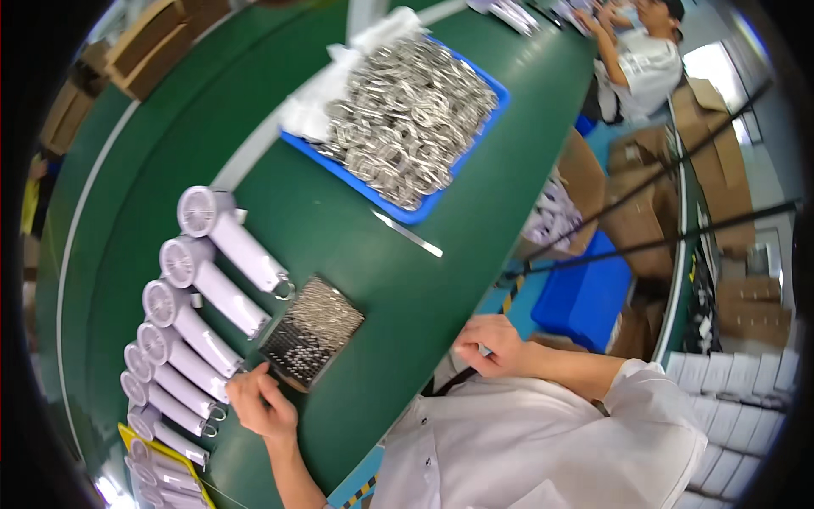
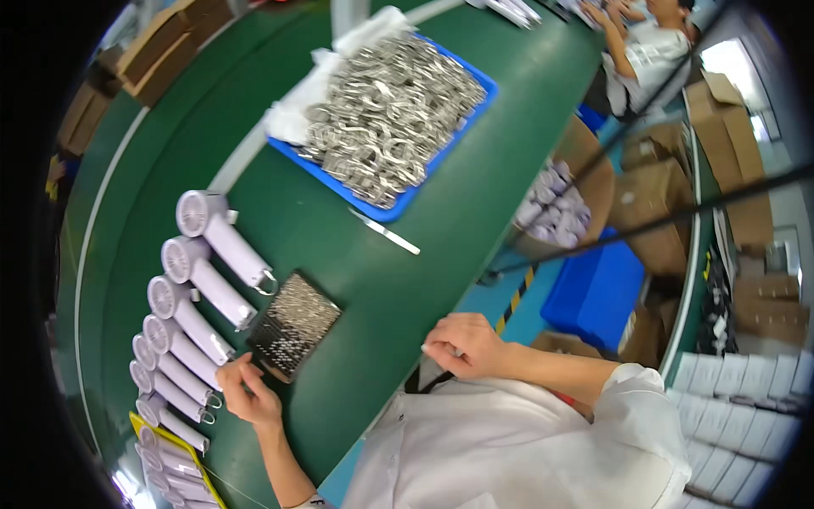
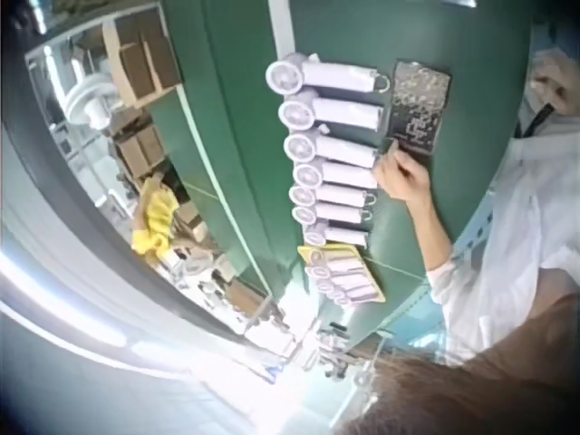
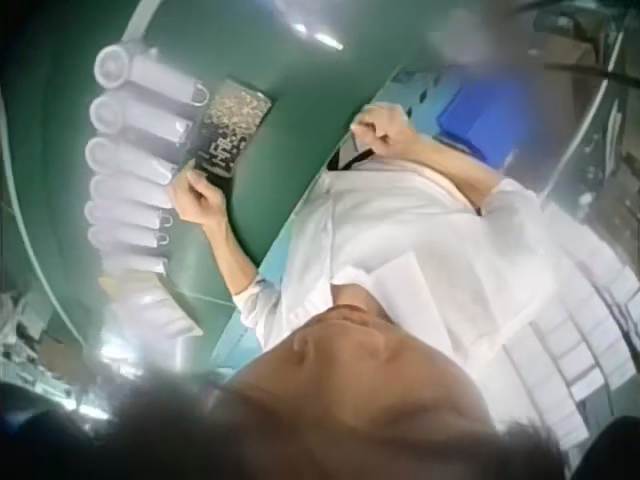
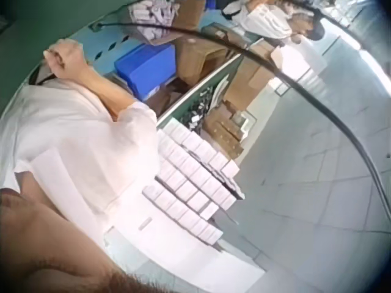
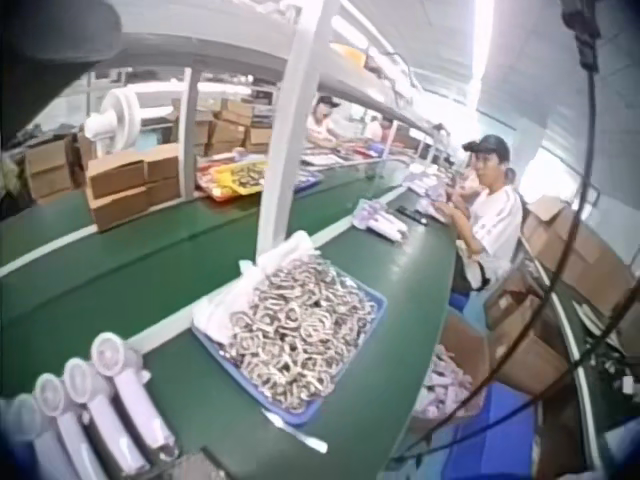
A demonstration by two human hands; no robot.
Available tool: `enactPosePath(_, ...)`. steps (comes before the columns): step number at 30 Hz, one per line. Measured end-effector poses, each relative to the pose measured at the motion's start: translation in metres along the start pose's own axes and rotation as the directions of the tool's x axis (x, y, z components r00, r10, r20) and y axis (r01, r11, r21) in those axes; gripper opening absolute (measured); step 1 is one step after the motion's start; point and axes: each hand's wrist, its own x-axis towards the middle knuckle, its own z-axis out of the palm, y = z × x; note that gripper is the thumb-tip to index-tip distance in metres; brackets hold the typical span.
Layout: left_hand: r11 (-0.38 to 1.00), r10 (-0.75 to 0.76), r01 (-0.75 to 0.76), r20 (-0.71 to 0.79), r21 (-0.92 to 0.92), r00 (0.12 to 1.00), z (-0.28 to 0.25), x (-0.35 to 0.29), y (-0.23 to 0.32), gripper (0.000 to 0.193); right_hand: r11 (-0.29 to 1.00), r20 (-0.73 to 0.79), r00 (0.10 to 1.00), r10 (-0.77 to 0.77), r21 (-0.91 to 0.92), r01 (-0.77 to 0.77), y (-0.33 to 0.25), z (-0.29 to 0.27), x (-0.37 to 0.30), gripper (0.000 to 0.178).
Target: The person arranges handheld fan bodies on a yellow tray and workbench, attaches metal clips to the bottom of the fans by hand, and picks up an electric screwdriver.
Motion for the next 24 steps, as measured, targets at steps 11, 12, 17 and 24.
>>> enactPosePath(11,0.972,0.233,-0.232,0.057,-0.020,0.971,0.006,0.009,0.027,0.023,0.788,-0.603,0.641,0.475,-0.033,-0.614,0.071,0.014,-0.045,0.055)
enactPosePath(12,0.969,0.244,-0.244,0.022,0.046,0.970,0.011,-0.002,0.028,0.024,0.784,-0.564,0.713,0.417,-0.174,-0.596,0.081,0.010,-0.052,0.053)
enactPosePath(17,0.959,0.248,-0.243,0.017,-0.144,0.969,0.017,0.008,0.058,0.016,0.826,-0.485,0.740,0.466,-0.062,-0.561,0.133,-0.006,-0.079,0.044)
enactPosePath(24,0.989,-0.141,0.144,-0.257,-0.007,0.956,-0.058,0.033,0.029,0.029,0.820,-0.356,0.764,0.538,0.012,-0.572,0.136,0.005,-0.060,0.033)
